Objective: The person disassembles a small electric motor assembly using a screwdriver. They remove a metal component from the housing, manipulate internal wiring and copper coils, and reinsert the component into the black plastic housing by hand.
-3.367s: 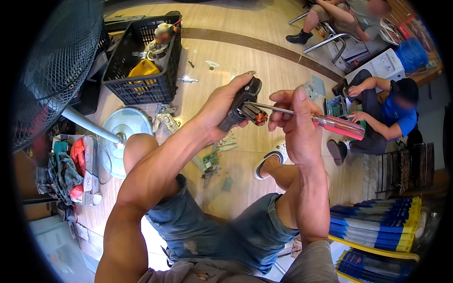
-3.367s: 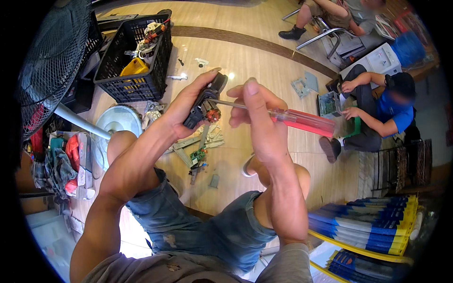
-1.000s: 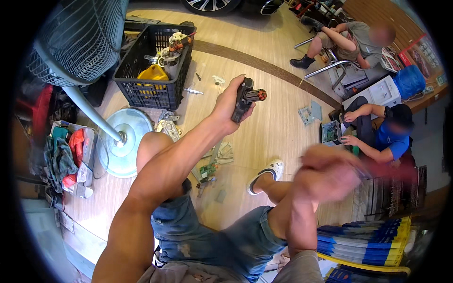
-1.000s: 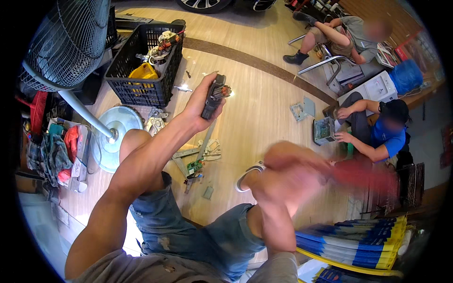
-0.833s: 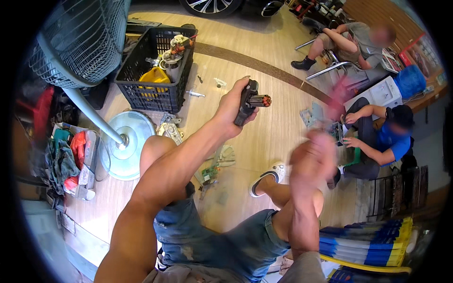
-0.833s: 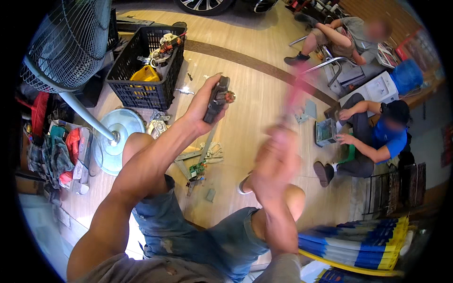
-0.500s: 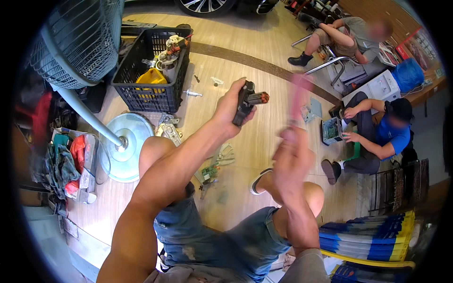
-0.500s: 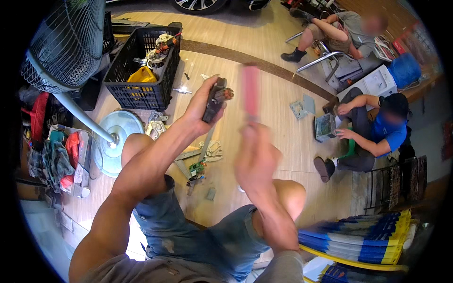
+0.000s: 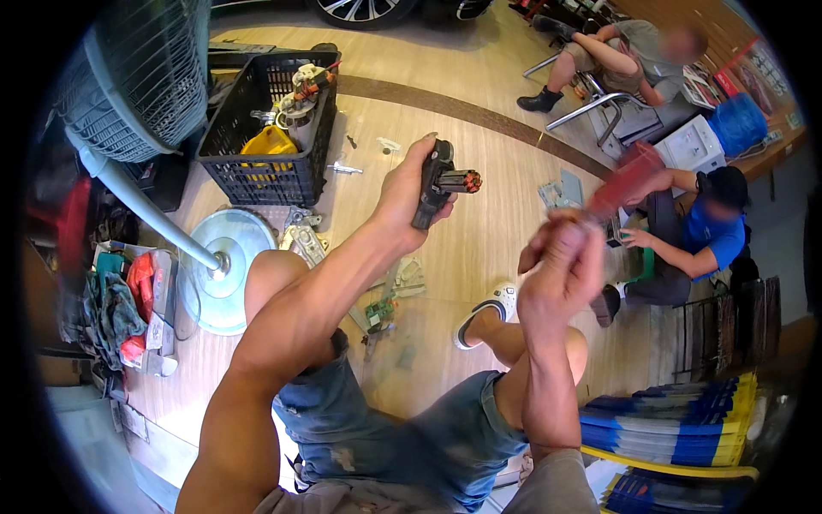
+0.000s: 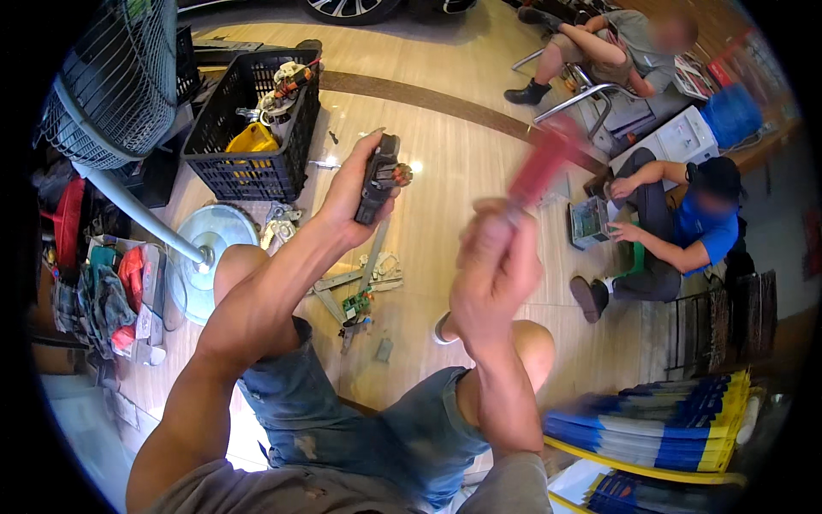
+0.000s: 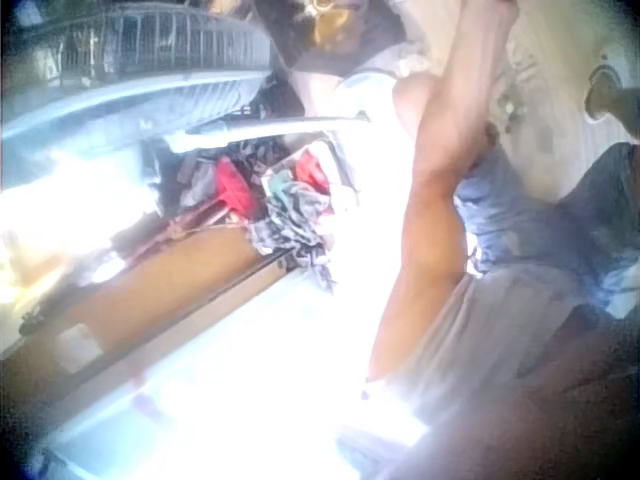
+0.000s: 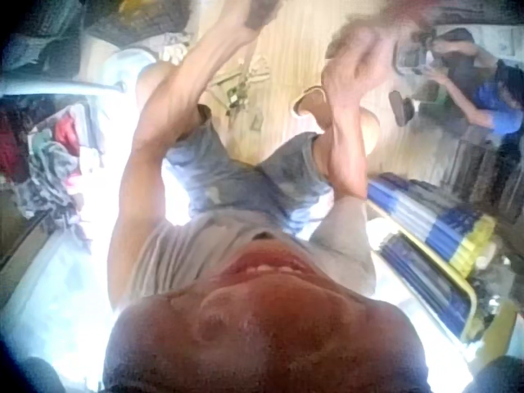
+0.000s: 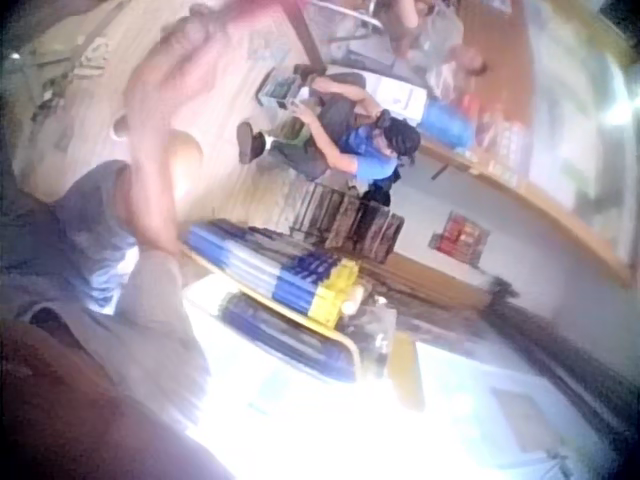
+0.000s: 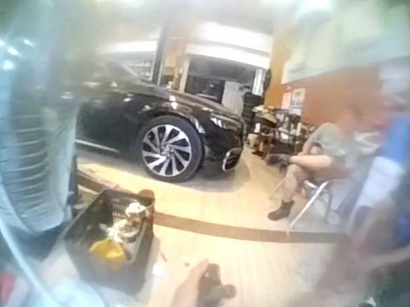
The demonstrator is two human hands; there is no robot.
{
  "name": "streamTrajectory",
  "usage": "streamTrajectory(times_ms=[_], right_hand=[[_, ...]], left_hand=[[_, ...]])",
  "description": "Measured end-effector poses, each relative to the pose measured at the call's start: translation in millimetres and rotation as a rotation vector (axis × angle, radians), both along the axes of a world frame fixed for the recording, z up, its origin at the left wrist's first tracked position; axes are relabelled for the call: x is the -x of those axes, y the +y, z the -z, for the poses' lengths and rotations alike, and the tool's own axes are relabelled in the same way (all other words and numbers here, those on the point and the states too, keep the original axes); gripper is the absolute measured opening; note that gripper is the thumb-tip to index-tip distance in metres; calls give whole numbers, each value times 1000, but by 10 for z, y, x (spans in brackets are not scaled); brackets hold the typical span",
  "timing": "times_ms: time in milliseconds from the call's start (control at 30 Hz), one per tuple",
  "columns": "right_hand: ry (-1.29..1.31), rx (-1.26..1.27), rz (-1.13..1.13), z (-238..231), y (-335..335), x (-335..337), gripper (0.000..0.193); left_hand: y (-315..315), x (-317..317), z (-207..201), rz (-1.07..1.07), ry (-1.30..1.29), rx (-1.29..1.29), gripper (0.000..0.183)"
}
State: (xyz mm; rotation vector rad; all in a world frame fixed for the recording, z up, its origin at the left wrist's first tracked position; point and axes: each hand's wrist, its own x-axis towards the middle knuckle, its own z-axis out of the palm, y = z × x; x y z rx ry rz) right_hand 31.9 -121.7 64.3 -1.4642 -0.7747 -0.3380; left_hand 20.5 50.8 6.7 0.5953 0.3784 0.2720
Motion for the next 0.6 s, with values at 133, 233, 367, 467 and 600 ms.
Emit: streamTrajectory(times_ms=[133, 233, 367, 467, 600], right_hand=[[200, 70, -86, 84, 0, -6, 18], [205, 9, -189, 41, -5, 45, 30], [-130, 128, -116, 95, 33, -19, 39], [-377, 170, 66, 131, 74, -51, 52], [-311, 196, 214, 40, 325, 76, 57]], left_hand=[[-83, 99, -111, 4, -38, -35, 37], [-168, 143, -188, -50, -59, -76, 37], [-249, 154, -252, -80, -55, -97, 37], [-276, 176, -254, -75, -74, -81, 37], [-367, 173, -227, -35, -67, -58, 38]])
